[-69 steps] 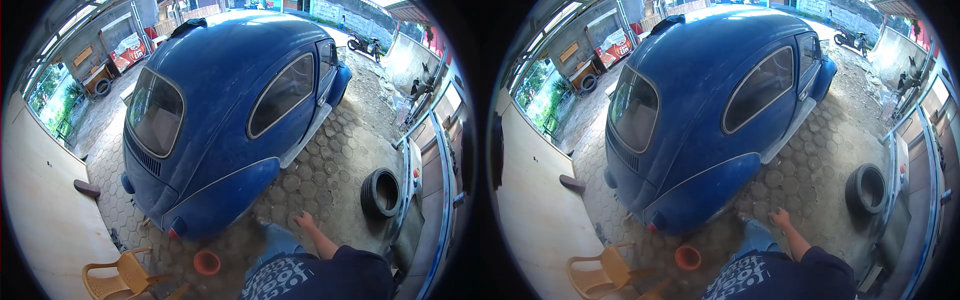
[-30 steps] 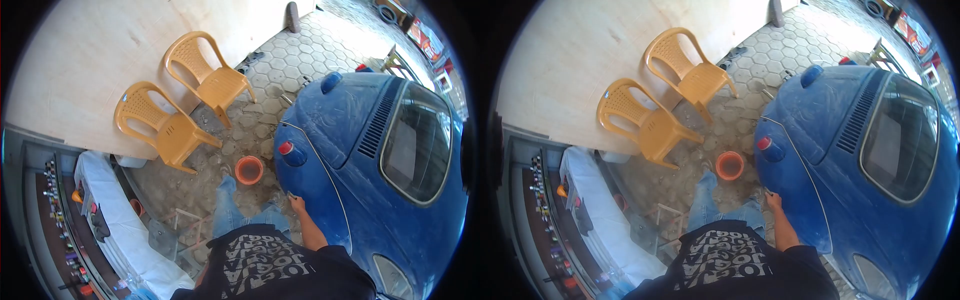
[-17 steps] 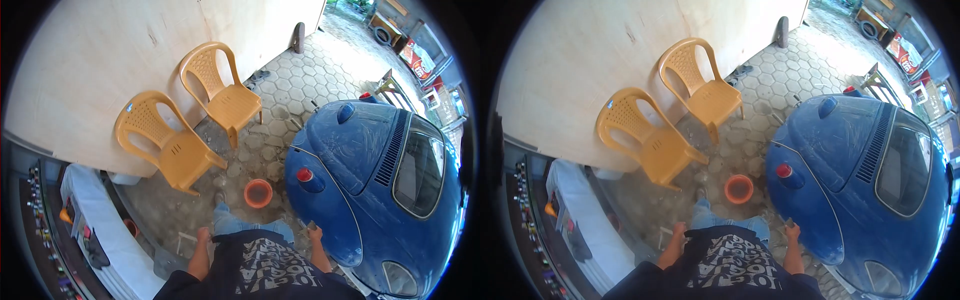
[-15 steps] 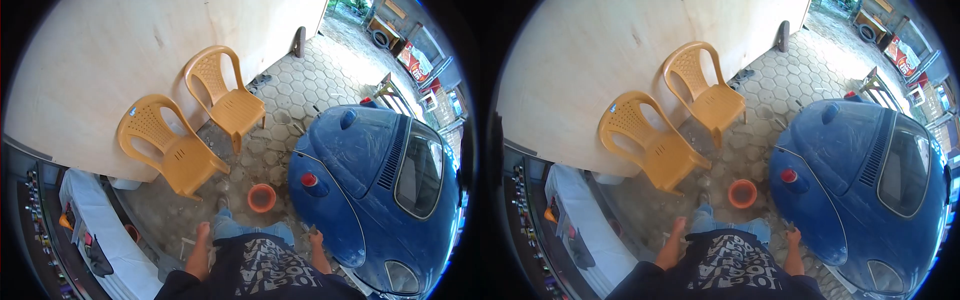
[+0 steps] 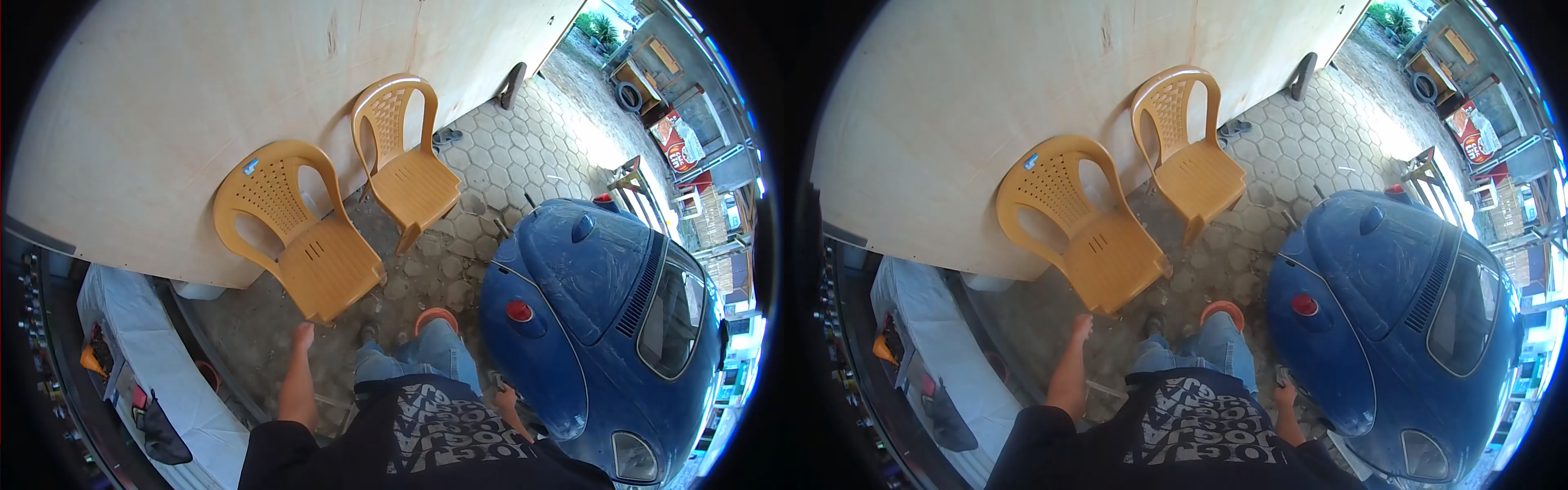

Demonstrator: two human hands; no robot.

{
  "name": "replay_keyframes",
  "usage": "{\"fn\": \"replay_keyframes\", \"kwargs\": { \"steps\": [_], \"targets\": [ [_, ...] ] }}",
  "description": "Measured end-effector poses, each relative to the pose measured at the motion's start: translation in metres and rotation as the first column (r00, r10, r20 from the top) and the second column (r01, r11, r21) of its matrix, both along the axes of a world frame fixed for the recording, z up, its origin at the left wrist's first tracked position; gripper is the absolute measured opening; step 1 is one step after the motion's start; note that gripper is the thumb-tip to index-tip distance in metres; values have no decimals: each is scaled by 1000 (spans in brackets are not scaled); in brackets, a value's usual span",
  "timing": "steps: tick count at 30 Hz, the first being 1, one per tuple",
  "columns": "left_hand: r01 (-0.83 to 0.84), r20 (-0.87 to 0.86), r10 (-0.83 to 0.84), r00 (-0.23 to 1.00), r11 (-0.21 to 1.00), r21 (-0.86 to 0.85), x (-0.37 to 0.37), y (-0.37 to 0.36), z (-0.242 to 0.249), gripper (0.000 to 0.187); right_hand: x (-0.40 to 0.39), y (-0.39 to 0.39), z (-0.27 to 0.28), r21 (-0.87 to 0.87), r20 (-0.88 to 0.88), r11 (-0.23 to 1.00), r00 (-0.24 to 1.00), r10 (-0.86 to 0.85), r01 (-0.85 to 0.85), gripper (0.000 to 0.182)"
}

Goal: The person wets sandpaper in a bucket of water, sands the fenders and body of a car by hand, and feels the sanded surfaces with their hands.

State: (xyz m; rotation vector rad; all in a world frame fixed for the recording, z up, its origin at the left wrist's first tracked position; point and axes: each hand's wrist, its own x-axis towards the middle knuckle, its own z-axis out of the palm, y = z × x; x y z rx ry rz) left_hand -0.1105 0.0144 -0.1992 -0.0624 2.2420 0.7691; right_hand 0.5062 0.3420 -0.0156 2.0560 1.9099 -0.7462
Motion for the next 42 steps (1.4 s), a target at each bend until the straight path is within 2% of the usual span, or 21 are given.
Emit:
{"fn": "replay_keyframes", "kwargs": {
  "steps": [2, 3, 4, 5, 8, 9, 10, 12, 19, 21, 24, 26, 29, 30, 31, 33, 34, 36, 37, 39, 42],
  "targets": [
    [64, 258, -29, 966, 989, -131, 29, -13, 29, 29, 5, -12, 0, 6, 6, 997, 997, -71, 71, 47],
    [128, 297, -82, 951, 982, -140, 45, -30, 0, 30, -1, -12, 3, 13, 7, 994, 994, -107, 107, 46],
    [186, 131, -162, 978, 962, -201, 69, -45, -31, 30, -14, -10, 12, -19, 6, 997, 998, -69, 69, 44],
    [223, 279, -156, 948, 948, -227, 82, -39, -9, 30, -18, -16, 17, -52, 3, 998, 999, -43, 43, 43],
    [23, 622, 41, 782, 995, -96, 117, -47, 6, 25, -43, -15, 19, -127, -21, 989, 996, -81, 78, 42],
    [-151, 752, 125, 647, 988, -34, 118, -53, 9, 29, -48, -17, 14, -155, -31, 982, 993, -112, 106, 43],
    [130, 696, 12, 717, 980, -151, 126, -35, 21, 30, -41, -19, -7, -144, -49, 984, 993, -108, 100, 42],
    [185, 699, 16, 715, 960, -212, 126, -14, 28, 27, -28, -7, -67, -109, -87, 991, 992, -86, 77, 39],
    [234, 585, -109, 803, 962, -142, 30, 136, 30, 24, -93, 68, -77, -134, -177, 959, 946, -271, 249, 40],
    [228, 537, -163, 828, 972, -55, -12, 198, 38, 23, -111, 96, -59, -220, -213, 907, 890, -404, 359, 48],
    [25, 603, -244, 759, 937, 348, -73, 293, 55, 23, -87, 106, -169, -185, -124, 910, 910, -397, 372, 68],
    [440, 360, -418, 834, 898, 21, -95, 396, 71, 20, -116, 123, -145, 93, -39, 941, 945, -324, 326, 80],
    [608, 227, -573, 787, 783, -133, -108, 533, 103, 19, -132, 152, -140, -49, -179, 650, 633, -753, 759, 82],
    [637, 228, -602, 765, 759, -135, -110, 577, 116, 19, -134, 155, -125, -119, -233, 509, 474, -849, 852, 80],
    [659, 239, -623, 745, 743, -118, -98, 615, 121, 19, -141, 149, -108, -150, -245, 442, 400, -883, 884, 77],
    [836, 280, -794, 539, 545, -63, -99, 693, 107, 20, -148, 151, -77, -183, -280, 328, 270, -921, 927, 71],
    [898, 293, -855, 428, 439, -29, -94, 731, 95, 21, -151, 145, -75, -110, -296, 310, 267, -917, 944, 66],
    [933, 267, -899, 348, 359, -5, -54, 796, 101, 22, -175, 121, -74, 37, -317, 279, 276, -908, 960, 57],
    [947, 253, -916, 311, 322, 4, -37, 824, 102, 22, -186, 110, -78, 46, -276, 140, 147, -950, 989, 55],
    [989, 298, -947, 120, 141, 50, -1, 882, 81, 23, -213, 92, -79, 71, -200, -140, -124, -972, 988, 51],
    [996, 226, -970, -92, -94, 0, 61, 955, 39, 33, -260, 77, -93, 127, -81, -549, -543, -836, 826, 44]
  ]
}}
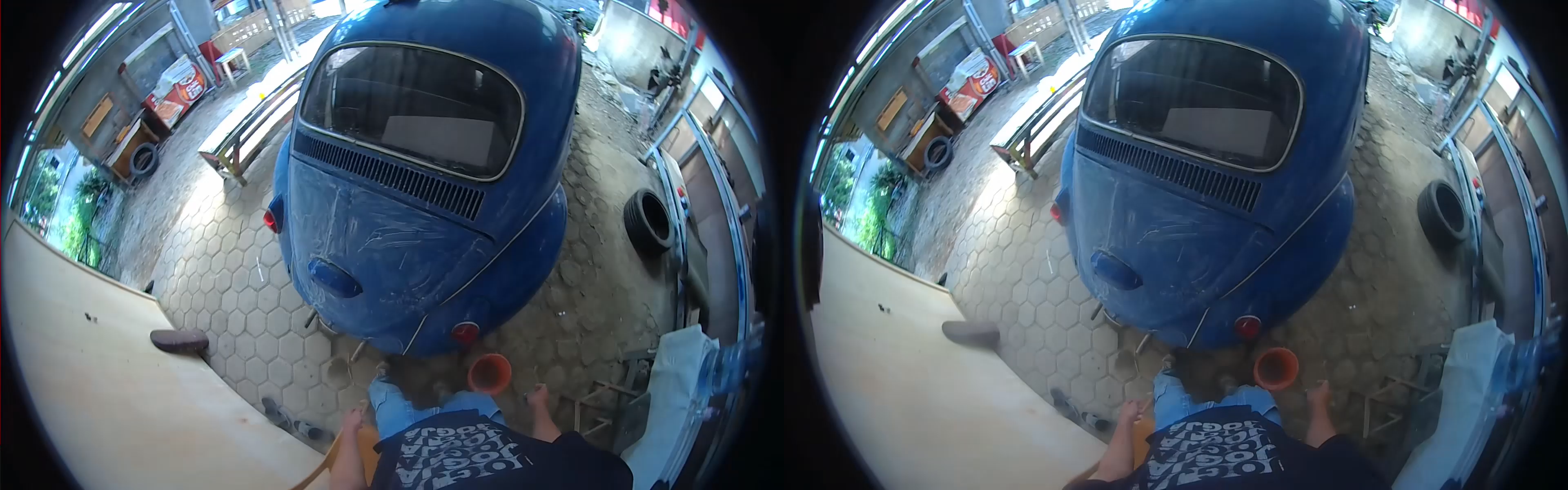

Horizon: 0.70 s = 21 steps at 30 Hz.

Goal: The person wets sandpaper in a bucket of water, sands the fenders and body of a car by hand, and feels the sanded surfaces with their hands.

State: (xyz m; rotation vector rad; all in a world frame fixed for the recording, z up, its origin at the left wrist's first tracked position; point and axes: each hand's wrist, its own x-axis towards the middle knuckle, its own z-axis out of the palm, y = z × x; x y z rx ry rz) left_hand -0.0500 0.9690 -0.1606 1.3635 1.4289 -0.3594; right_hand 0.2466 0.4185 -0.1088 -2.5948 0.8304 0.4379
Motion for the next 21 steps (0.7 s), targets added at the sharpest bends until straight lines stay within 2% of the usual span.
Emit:
{"fn": "replay_keyframes", "kwargs": {
  "steps": [3, 4, 6, 8, 10, 12, 14, 15, 17, 19, 20, 21],
  "targets": [
    [277, 3, -277, 961, 959, -56, 65, 60, 9, 47, -65, 15, 12, 166, -12, 961, 975, -222, 221, 29],
    [500, -24, -501, 865, 865, -29, 86, 89, 4, 48, -93, 31, 24, 142, 9, 961, 971, -241, 237, 25],
    [839, -67, -837, 543, 544, 3, 131, 141, -14, 51, -142, 61, 42, 73, 45, 964, 965, -258, 254, 20],
    [890, -134, -897, 422, 381, 250, 174, 173, 6, 52, -171, 85, 44, 28, 35, 949, 948, -316, 315, 24],
    [892, -126, -890, 439, 415, 177, 202, 231, -55, 51, -228, 115, 74, -56, -14, 928, 930, -368, 367, 30],
    [945, -199, -927, 319, 296, 137, 244, 258, -48, 52, -270, 127, 79, -11, -38, 887, 886, -461, 461, 31],
    [934, -159, -982, 104, 41, 354, 282, 252, -13, 48, -298, 142, 86, -2, 67, 813, 811, -581, 583, 29],
    [956, -139, -987, 77, 34, 291, 295, 249, -16, 46, -292, 158, 112, 28, 114, 757, 750, -652, 653, 30],
    [983, -82, -994, 72, 57, 175, 327, 228, -48, 42, -302, 161, 103, 116, 203, 700, 673, -711, 705, 28],
    [987, -9, -998, -66, -67, 147, 353, 189, -66, 37, -296, 160, 72, 177, 289, 695, 638, -713, 697, 29],
    [985, 12, -991, -135, -133, 107, 349, 160, -75, 34, -303, 160, 48, 184, 277, 688, 635, -722, 702, 29],
    [987, 39, -990, -132, -128, 101, 351, 133, -70, 33, -290, 160, 43, 171, 203, 673, 642, -739, 720, 32]
  ]
}}
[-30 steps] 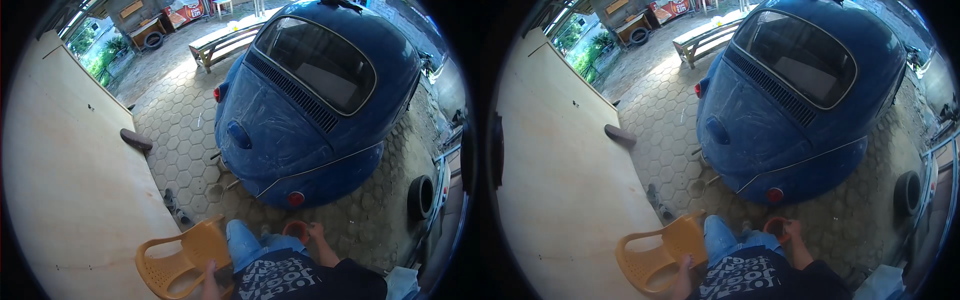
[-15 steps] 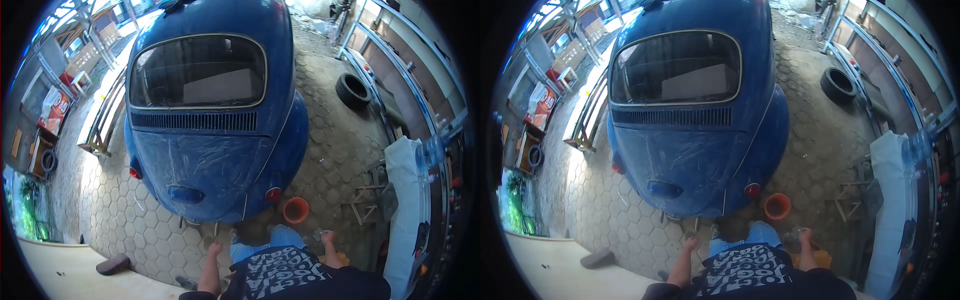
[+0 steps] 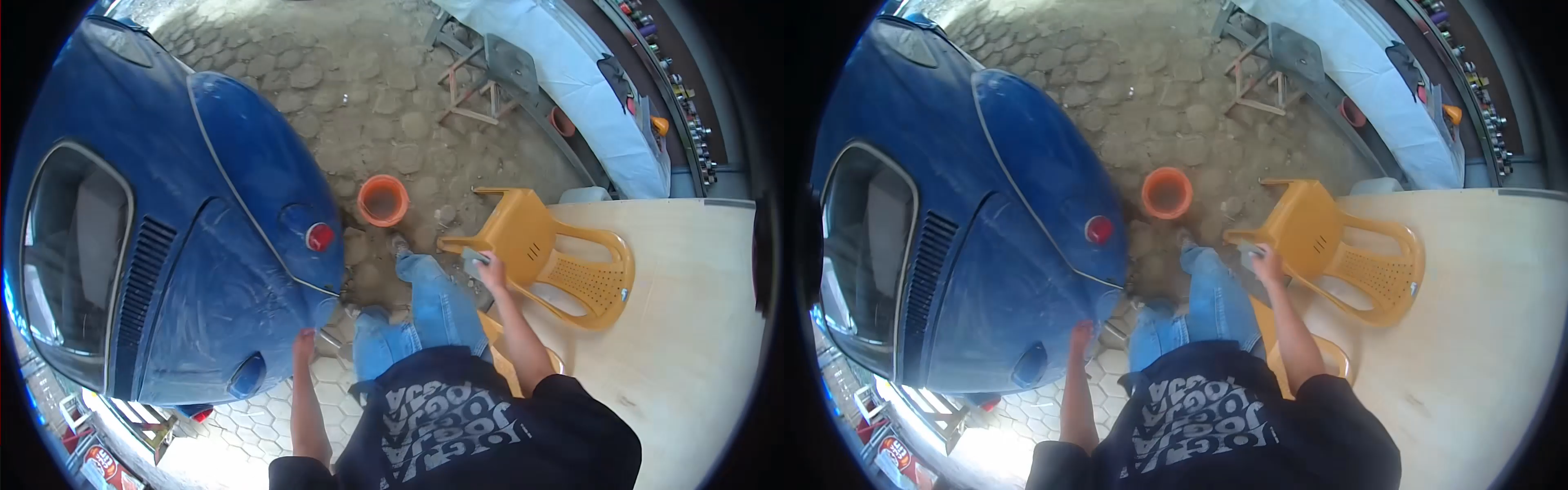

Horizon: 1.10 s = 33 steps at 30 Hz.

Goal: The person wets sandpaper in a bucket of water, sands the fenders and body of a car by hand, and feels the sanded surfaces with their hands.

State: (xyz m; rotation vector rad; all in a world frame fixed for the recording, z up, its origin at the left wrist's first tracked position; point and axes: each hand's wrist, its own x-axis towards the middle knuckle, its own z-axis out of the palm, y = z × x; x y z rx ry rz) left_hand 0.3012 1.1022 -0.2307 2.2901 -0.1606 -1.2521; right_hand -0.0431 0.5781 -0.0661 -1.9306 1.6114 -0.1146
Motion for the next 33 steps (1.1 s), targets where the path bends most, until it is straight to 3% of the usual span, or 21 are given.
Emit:
{"fn": "replay_keyframes", "kwargs": {
  "steps": [2, 4, 7, 11, 12, 14, 16, 18, 21, 24, 30, 33],
  "targets": [
    [-25, -9, 24, 1000, 999, -37, 1, -64, 54, 31, 33, -4, -15, 102, -93, 994, 995, -25, 35, 34],
    [52, 235, -31, 971, 995, -84, 10, -135, 98, 30, 68, -24, -62, 140, -76, 990, 997, -8, 19, 33],
    [156, 549, -112, 828, 987, -34, 39, -241, 135, 35, 102, -37, -176, 185, -29, 979, 995, 91, -85, 33],
    [393, 821, -343, 456, 906, 159, 105, -330, 64, 44, 182, -75, -325, 201, -116, 945, 952, 283, -257, 26],
    [379, 820, -379, 430, 900, 217, 118, -346, 46, 41, 195, -85, -377, 246, -147, 920, 926, 348, -306, 25],
    [327, 830, -429, 357, 889, 319, 129, -355, 17, 35, 264, -121, -384, 395, -72, 872, 937, 342, -288, 28],
    [268, 835, -475, 277, 873, 407, 124, -347, 1, 31, 258, -137, -524, 104, -195, 769, 746, 637, -630, 45],
    [292, 834, -478, 277, 868, 401, 124, -333, -2, 29, 297, -145, -531, 330, -289, 786, 737, 611, -522, 40],
    [315, 829, -496, 259, 855, 413, 127, -325, -4, 33, 298, -131, -594, 368, -255, 763, 731, 633, -532, 41],
    [333, 823, -501, 268, 850, 409, 125, -325, -4, 33, 279, -103, -611, 372, -230, 757, 737, 635, -537, 42],
    [295, 859, -432, 274, 888, 353, 127, -346, -5, 19, 272, -102, -529, 393, -104, 740, 774, 625, -545, 42],
    [305, 799, -434, 417, 894, 328, 127, -353, 17, 21, 316, -131, -455, 292, 104, 839, 888, 448, -458, 38]
  ]
}}
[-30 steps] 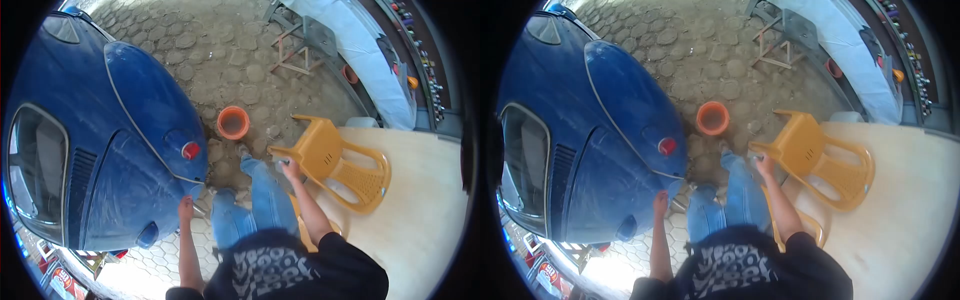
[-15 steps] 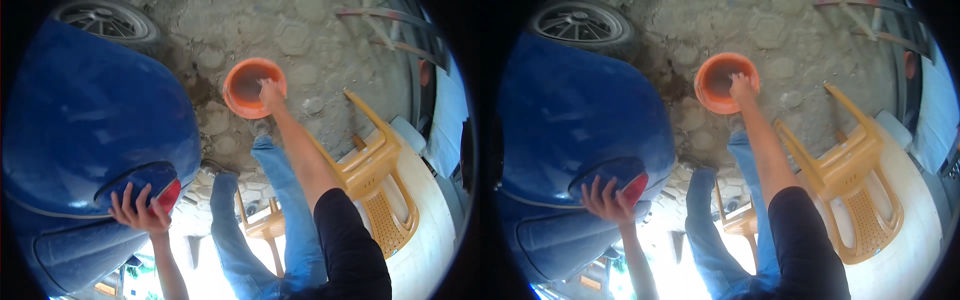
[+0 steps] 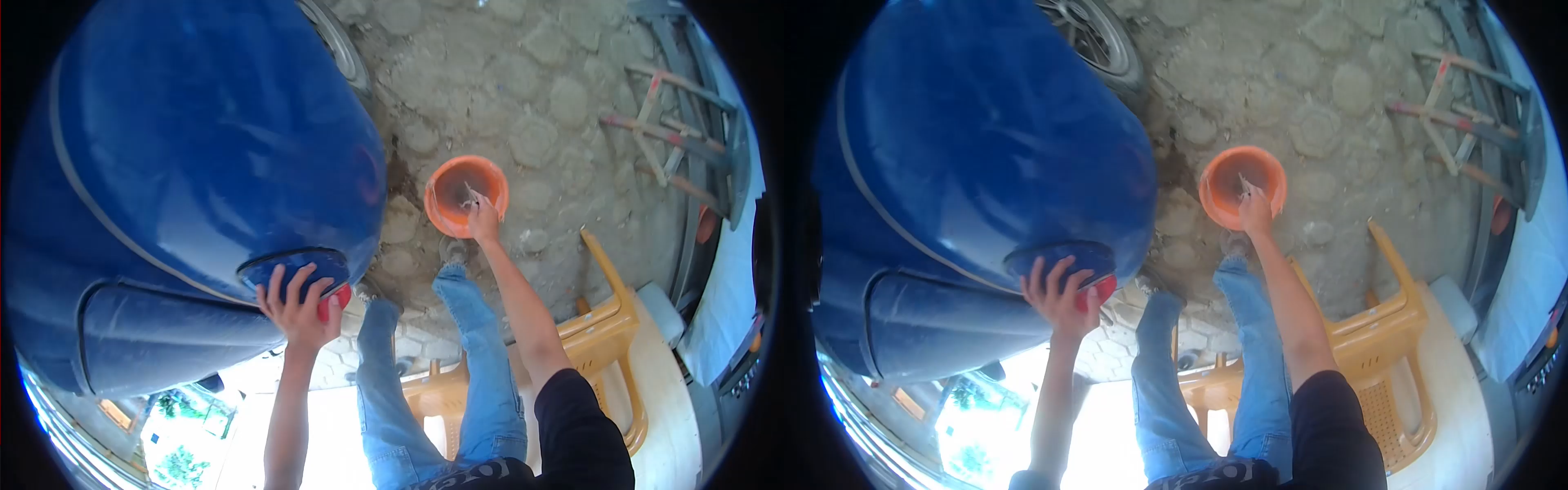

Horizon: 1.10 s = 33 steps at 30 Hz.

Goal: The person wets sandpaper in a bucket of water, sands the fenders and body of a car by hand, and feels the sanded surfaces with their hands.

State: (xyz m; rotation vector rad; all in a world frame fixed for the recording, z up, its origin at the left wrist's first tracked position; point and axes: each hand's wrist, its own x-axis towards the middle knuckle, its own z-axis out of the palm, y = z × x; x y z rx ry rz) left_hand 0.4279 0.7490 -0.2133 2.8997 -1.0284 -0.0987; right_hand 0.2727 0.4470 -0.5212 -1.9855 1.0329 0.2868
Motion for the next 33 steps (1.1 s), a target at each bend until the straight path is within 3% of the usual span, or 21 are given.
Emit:
{"fn": "replay_keyframes", "kwargs": {
  "steps": [1, 4, 6, 8, 11, 14, 15, 18, 21, 26, 30, 32, 33],
  "targets": [
    [-13, -71, 13, 997, 1000, -4, 2, -2, 8, 24, 17, -10, 29, 3, 77, 1000, 997, -27, 27, 36],
    [-135, -330, 52, 942, 963, -233, 18, 1, 44, 23, 77, -21, 130, 15, 258, 996, 963, -84, 83, 31],
    [-137, -147, 95, 985, 943, -302, 45, 8, 74, 25, 115, -12, 207, 2, 312, 993, 943, -114, 119, 28],
    [-89, 86, 122, 989, 945, -316, 85, 1, 109, 28, 155, 7, 281, -28, 499, 995, 863, -73, 100, 25],
    [-70, 227, 166, 960, 923, -379, 162, -22, 146, 37, 224, 40, 362, -116, 761, 992, 646, 58, 49, 27],
    [-17, 339, 127, 932, 950, -311, 233, -31, 137, 47, 292, 65, 417, -165, 825, 986, 547, 143, -9, 36],
    [-14, 358, 124, 925, 956, -293, 243, -33, 133, 48, 313, 72, 428, -139, 838, 990, 528, 136, -34, 38],
    [-40, 360, 157, 920, 949, -313, 252, -44, 116, 55, 366, 94, 427, -287, 793, 957, 552, 258, -35, 46],
    [-83, 335, 184, 924, 952, -293, 252, -42, 113, 56, 377, 118, 405, -520, 755, 854, 450, 478, -34, 52],
    [-104, 280, 194, 940, 946, -306, 254, -41, 112, 56, 342, 124, 397, -530, 519, 761, 566, 641, -375, 56],
    [-115, 260, 187, 947, 957, -268, 253, -40, 112, 57, 475, 86, 403, -529, 645, 837, 577, 502, -137, 55],
    [-129, 237, 192, 952, 958, -258, 248, -39, 113, 56, 530, 63, 424, -312, 652, 920, 652, 388, -236, 54],
    [-122, 237, 186, 953, 958, -259, 253, -40, 115, 56, 523, 68, 423, -375, 671, 898, 601, 434, -231, 54]
  ]
}}
